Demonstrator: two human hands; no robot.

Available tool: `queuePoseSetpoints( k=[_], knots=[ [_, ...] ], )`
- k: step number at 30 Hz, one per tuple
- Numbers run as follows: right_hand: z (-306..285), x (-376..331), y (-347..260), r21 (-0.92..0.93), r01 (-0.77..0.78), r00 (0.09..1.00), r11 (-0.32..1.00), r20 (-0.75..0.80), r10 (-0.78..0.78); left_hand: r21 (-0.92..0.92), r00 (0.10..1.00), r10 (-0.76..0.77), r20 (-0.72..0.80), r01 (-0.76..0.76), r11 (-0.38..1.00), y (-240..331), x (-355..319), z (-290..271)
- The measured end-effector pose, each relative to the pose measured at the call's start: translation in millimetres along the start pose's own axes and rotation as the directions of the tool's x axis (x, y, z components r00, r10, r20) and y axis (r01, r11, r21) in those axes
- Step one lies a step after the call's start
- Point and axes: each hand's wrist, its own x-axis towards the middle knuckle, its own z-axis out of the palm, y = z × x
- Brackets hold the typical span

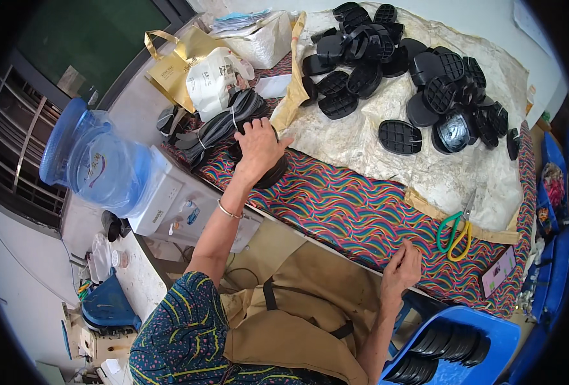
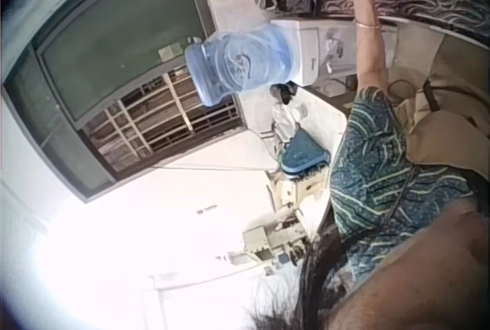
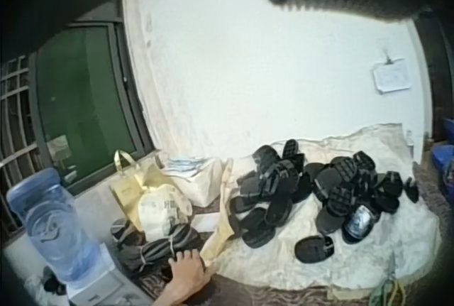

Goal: The person assembles black slipper sandals by hand at a workbench. They pick up a sole and a strap, thread the strap through the sole's holes, and secure it. The person handles multiple components, including soles and straps, and places finished units into a blue bin.

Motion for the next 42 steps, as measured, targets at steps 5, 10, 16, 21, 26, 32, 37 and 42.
queuePoseSetpoints(
  k=[5, 10, 16, 21, 26, 32, 37, 42],
  knots=[
    [2, -2, 4, -0.009, 0.007, 1.000, 1.000, 0.012, -0.007, 0.067, 1.000, -0.003, -0.002, 0.003, 0.998, -1, -8, 23],
    [3, -1, 4, -0.001, 0.002, 1.000, 1.000, 0.001, -0.002, -0.075, 0.990, -0.027, 0.138, 0.037, 0.997, -2, -2, 5],
    [3, -1, 1, 0.003, 0.003, 1.000, 1.000, -0.007, -0.003, -0.365, 0.910, 0.063, 0.410, 0.100, 0.926, -75, 38, -10],
    [4, -1, 0, 0.025, -0.053, 0.999, 0.998, -0.007, 0.053, -0.487, 0.799, 0.104, 0.592, 0.251, 0.837, -98, 39, 20],
    [9, 4, -22, 0.200, -0.150, 0.988, 0.968, 0.010, 0.151, -0.626, 0.789, 0.206, 0.579, 0.268, 0.732, -81, 20, -5],
    [74, 30, -93, 0.571, -0.336, 0.888, 0.749, 0.458, 0.050, -0.728, 0.892, 0.167, 0.420, 0.221, 0.648, -106, 9, 31],
    [158, 57, -137, 0.612, -0.589, 0.690, 0.527, 0.721, -0.066, -0.872, 0.904, 0.202, 0.378, 0.274, 0.406, -91, -11, 11],
    [202, 67, -181, 0.560, -0.746, 0.511, 0.362, 0.829, -0.230, -0.925, 0.964, 0.140, 0.227, 0.168, 0.342, -97, -33, 10]
  ],
)
